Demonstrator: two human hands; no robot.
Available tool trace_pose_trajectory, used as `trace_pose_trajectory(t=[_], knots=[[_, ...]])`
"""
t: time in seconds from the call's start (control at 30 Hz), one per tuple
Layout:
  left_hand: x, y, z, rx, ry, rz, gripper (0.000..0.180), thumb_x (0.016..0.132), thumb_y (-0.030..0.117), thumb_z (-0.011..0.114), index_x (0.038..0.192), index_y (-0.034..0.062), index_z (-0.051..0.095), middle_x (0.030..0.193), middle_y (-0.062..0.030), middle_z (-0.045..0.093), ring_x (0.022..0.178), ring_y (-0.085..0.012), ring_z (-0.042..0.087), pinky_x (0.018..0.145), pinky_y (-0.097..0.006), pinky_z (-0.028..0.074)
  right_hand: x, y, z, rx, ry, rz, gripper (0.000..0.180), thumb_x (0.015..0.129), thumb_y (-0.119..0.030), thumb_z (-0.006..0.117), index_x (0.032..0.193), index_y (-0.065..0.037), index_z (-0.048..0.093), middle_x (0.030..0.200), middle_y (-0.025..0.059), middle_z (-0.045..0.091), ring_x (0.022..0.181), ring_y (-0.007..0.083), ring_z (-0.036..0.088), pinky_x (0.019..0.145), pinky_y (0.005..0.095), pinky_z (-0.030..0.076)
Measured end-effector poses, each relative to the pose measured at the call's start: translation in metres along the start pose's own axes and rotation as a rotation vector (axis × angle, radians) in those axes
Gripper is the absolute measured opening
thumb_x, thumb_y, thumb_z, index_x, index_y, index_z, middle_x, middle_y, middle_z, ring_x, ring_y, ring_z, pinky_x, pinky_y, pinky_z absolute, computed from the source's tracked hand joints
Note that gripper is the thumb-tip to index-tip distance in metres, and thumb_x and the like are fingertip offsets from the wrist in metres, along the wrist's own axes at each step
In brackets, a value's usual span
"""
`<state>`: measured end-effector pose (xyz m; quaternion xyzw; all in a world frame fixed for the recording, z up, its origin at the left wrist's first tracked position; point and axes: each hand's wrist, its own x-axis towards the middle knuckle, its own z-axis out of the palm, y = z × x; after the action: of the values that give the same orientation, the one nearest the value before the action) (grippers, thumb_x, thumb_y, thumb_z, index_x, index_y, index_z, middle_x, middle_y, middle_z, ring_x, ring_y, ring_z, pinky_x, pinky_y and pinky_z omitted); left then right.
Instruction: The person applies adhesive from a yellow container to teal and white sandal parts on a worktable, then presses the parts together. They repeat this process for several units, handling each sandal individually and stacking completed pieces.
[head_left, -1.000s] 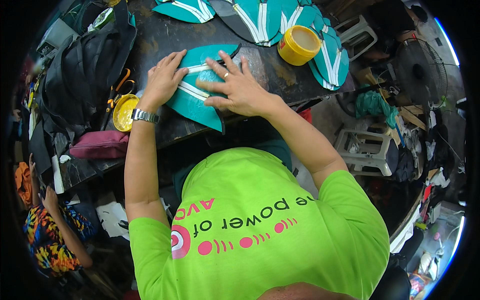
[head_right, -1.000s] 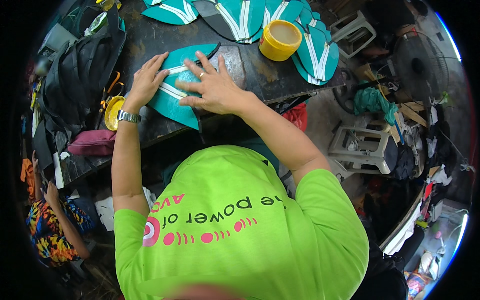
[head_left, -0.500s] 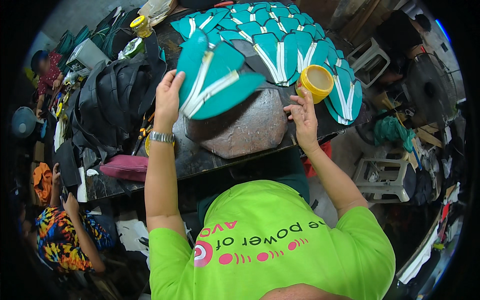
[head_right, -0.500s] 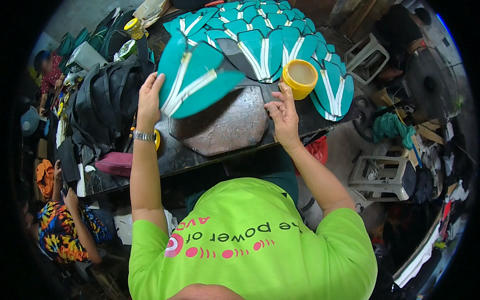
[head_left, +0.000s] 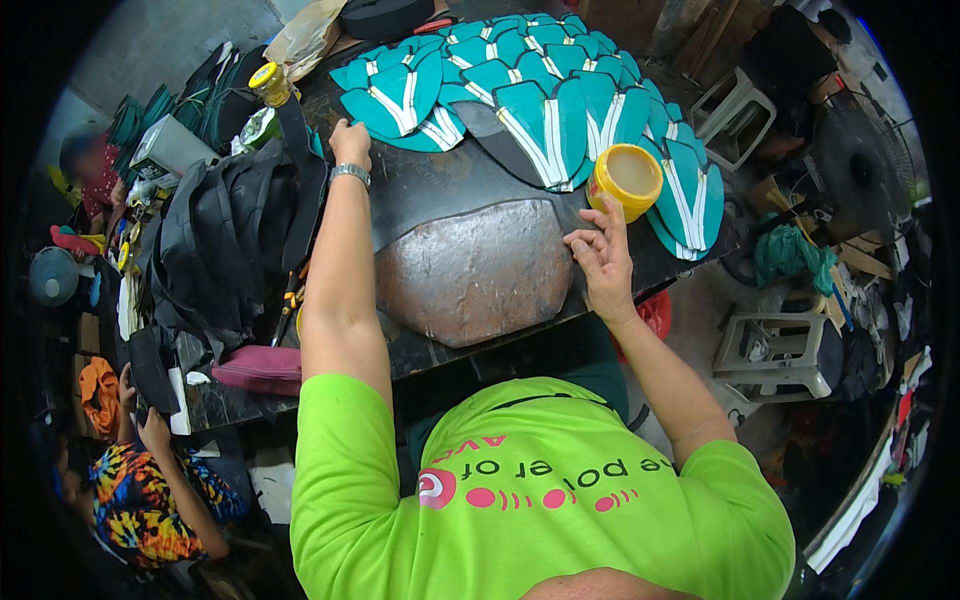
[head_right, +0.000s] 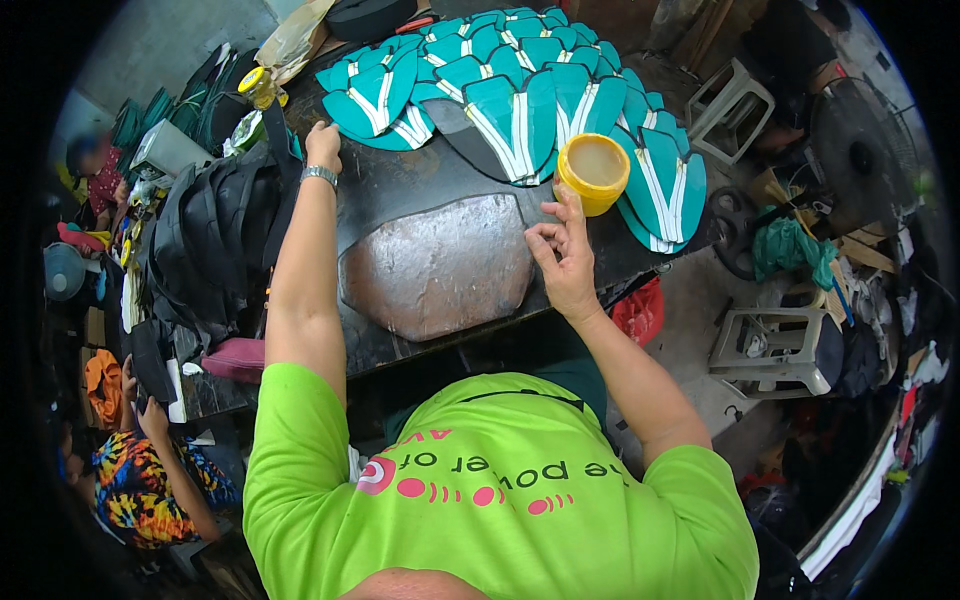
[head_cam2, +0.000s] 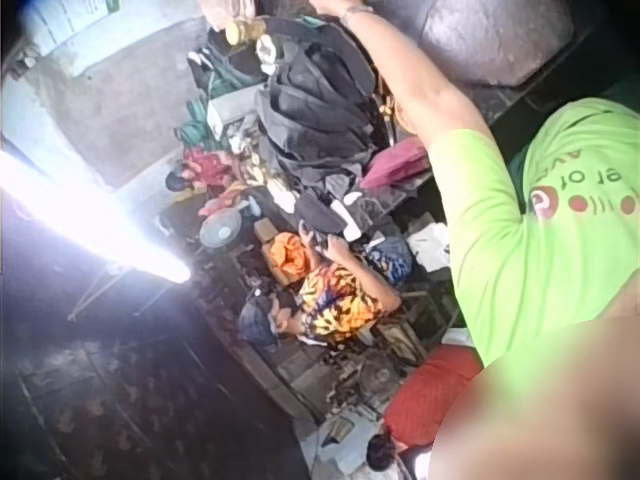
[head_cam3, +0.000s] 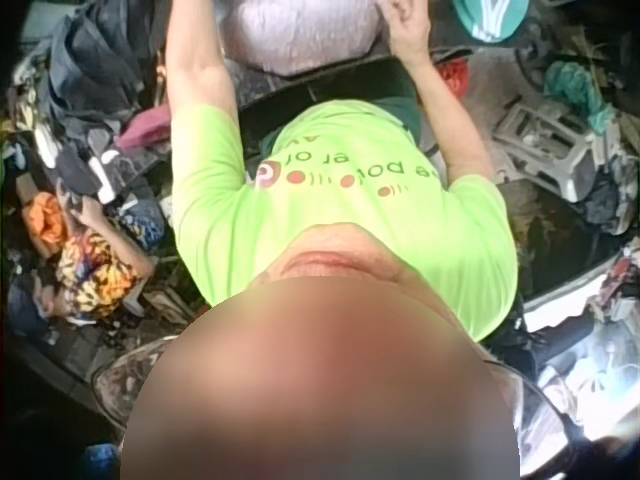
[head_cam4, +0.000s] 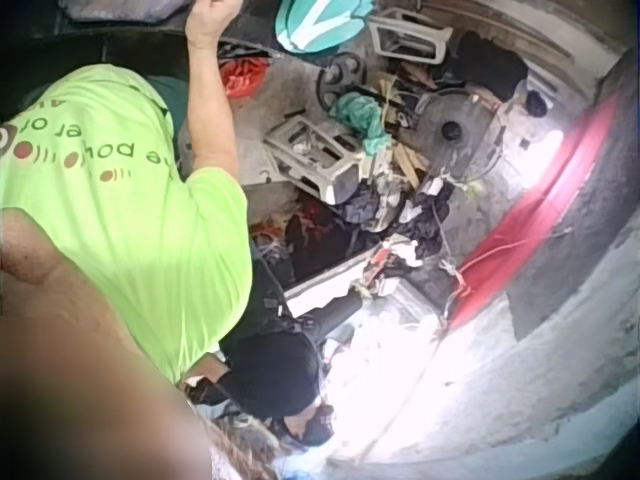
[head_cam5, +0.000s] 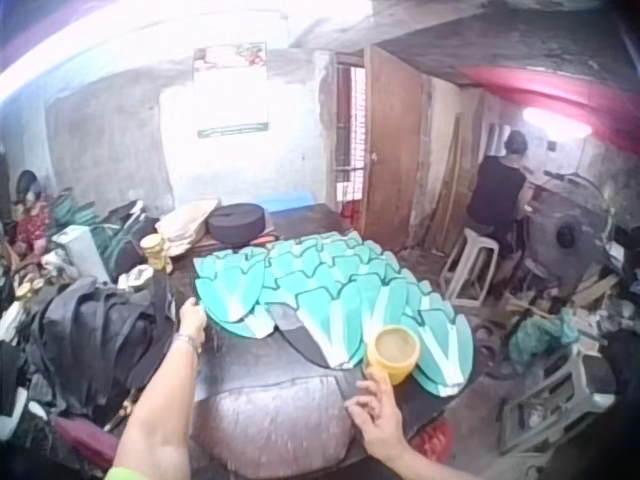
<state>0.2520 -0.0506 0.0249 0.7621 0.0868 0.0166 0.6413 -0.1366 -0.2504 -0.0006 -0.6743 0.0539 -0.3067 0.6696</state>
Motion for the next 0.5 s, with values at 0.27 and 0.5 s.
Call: trace_pose_trajectory(t=[0.27, 0.5], knots=[[-0.123, -0.009, 0.001, 0.386, -0.411, 0.620, 0.062, 0.086, 0.032, 0.074, 0.136, -0.0010, 0.056, 0.146, -0.0279, 0.044, 0.139, -0.0416, 0.039, 0.114, -0.041, 0.035, 0.000, 0.002, 0.001, 0.008, -0.025, -0.002, 0.070, 0.093, 0.000, 0.064, 0.154, -0.008, 0.029, 0.129, 0.0095, 0.050, 0.099, 0.0125, 0.060, 0.083, 0.0240, 0.047], [-0.261, -0.031, -0.018, 1.009, -0.617, 0.851, 0.066, 0.099, 0.042, 0.055, 0.151, 0.0052, 0.038, 0.159, -0.0210, 0.032, 0.149, -0.0367, 0.026, 0.118, -0.058, 0.019, -0.005, 0.001, 0.003, -0.124, -0.018, -0.039, 0.069, 0.090, 0.000, 0.066, 0.151, -0.008, 0.034, 0.127, 0.0097, 0.052, 0.101, 0.0126, 0.060, 0.078, 0.0235, 0.047]])
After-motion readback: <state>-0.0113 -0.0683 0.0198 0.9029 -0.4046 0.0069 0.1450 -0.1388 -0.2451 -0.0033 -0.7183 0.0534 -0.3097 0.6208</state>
